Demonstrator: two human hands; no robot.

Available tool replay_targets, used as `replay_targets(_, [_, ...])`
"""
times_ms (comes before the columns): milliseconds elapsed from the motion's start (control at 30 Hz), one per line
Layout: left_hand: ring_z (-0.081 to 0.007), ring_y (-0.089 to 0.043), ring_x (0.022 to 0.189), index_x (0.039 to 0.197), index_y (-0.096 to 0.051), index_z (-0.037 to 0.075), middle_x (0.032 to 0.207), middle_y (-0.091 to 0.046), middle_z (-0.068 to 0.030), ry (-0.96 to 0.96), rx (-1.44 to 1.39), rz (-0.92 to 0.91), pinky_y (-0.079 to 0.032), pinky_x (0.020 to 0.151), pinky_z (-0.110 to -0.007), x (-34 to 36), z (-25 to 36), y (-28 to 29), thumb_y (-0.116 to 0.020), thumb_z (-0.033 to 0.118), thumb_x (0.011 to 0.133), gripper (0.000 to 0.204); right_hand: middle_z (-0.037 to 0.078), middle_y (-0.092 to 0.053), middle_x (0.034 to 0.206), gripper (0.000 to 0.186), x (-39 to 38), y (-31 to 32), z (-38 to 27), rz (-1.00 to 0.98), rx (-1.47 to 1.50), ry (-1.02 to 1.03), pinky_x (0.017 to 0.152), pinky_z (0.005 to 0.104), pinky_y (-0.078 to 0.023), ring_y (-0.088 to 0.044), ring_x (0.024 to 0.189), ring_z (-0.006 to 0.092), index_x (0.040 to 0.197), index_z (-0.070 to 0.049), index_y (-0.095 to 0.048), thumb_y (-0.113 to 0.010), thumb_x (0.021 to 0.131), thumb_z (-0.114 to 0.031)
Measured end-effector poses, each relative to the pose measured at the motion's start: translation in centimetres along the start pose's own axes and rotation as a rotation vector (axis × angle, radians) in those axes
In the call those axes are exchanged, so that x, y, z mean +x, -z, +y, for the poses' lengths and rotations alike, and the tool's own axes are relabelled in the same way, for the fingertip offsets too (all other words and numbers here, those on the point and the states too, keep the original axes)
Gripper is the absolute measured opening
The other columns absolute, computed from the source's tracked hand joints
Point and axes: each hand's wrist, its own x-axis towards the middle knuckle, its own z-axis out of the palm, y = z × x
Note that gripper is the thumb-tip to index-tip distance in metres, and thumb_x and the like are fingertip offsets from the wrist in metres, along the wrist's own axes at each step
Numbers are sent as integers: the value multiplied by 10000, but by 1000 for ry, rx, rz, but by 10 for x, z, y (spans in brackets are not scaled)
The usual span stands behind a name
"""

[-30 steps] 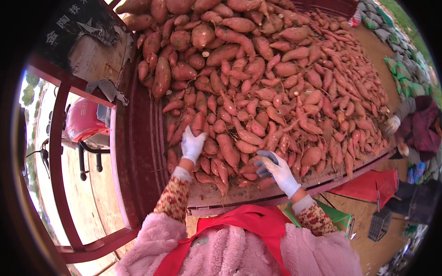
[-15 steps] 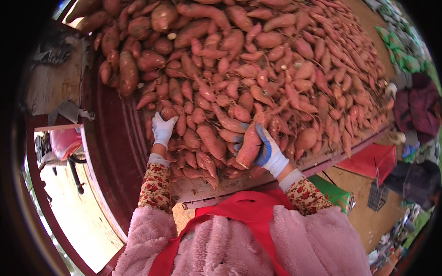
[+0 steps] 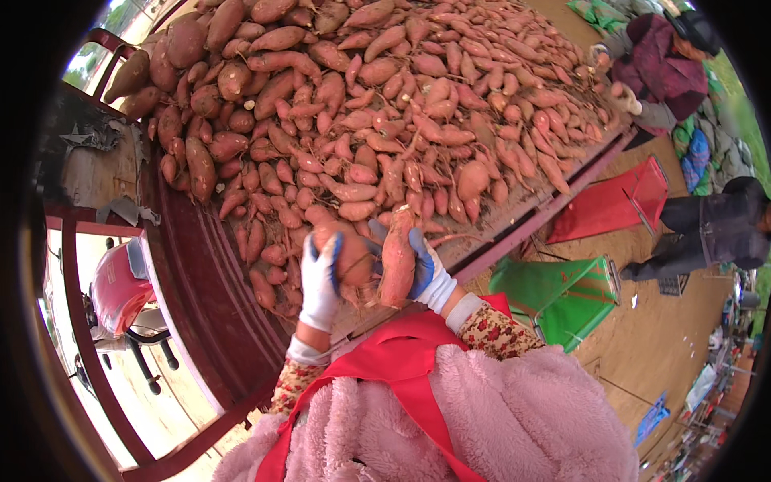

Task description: The person sorts sweet potatoes from a large pile in a three-wheeled vehicle, picking them up by hand and placing them into a green sack. The person then lifts the sack onto a weighing scale and later places it on a hand truck.

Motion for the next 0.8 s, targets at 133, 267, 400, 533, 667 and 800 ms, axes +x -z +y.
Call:
replay_targets(133, [-177, -434, 1304, 1476, -362, -12, 1403, -489, -126, -82, 86, -471, -342, 1096, -295, -34, -10, -34, -553, 258, 1007, 574, 82, -486, 1410, 580, -51, 11, -5, -79, -238, 217, 1121, 386, -356, -477, 1259, 211, 1408, -54, -438, -437, 1023, -487])
replay_targets(267, [-183, -482, 1277, 1425, -435, -36, 1388, -516, -113, -37, 88, -591, -354, 1094, -293, -58, -23, -32, -524, 222, 1023, 486, 73, -600, 1200, 481, -152, 29, -20, 182, -184, 629, 1051, 353, -435, -580, 1101, 213, 1310, -77, -506, -401, 1043, -463])
replay_targets(400, [-150, -547, 1162, 1354, -519, -28, 1286, -590, -82, 87, 5, -495, -405, 1026, -268, -57, -43, -2, -515, 193, 1024, 397, 64, -652, 1086, 541, -259, 50, -82, 925, -728, 930, 781, 362, -548, -642, 918, 209, 1246, -100, -547, -445, 986, -563])
replay_targets(533, [-145, -590, 1118, 1333, -556, 43, 1216, -638, -55, 193, 94, -375, -457, 921, -290, -36, -60, 42, -503, 346, 1023, 436, 84, -600, 1278, 816, -352, 69, -110, -6, -372, 483, 764, 400, -548, -624, 1038, 259, 1422, -121, -426, -406, 900, -748])
replay_targets(667, [-117, -591, 1020, 1284, -590, 19, 1122, -655, -51, 85, 77, -79, -464, 862, -258, 19, -64, 81, -580, 275, 990, 390, 106, -595, 1236, 758, -374, 74, -136, 1556, -128, 399, 725, 423, -519, -610, 968, 308, 1416, -133, -417, -559, 891, -661])
replay_targets(800, [-292, -555, 1168, 1341, -507, -20, 1276, -572, -202, -145, 324, 432, -442, 998, -369, 108, -51, 134, -684, 248, 894, 550, 5, -620, 946, 457, -256, 69, -194, 1435, -1177, 354, 594, 287, -464, -568, 737, 124, 1263, -194, -572, -675, 904, -458])
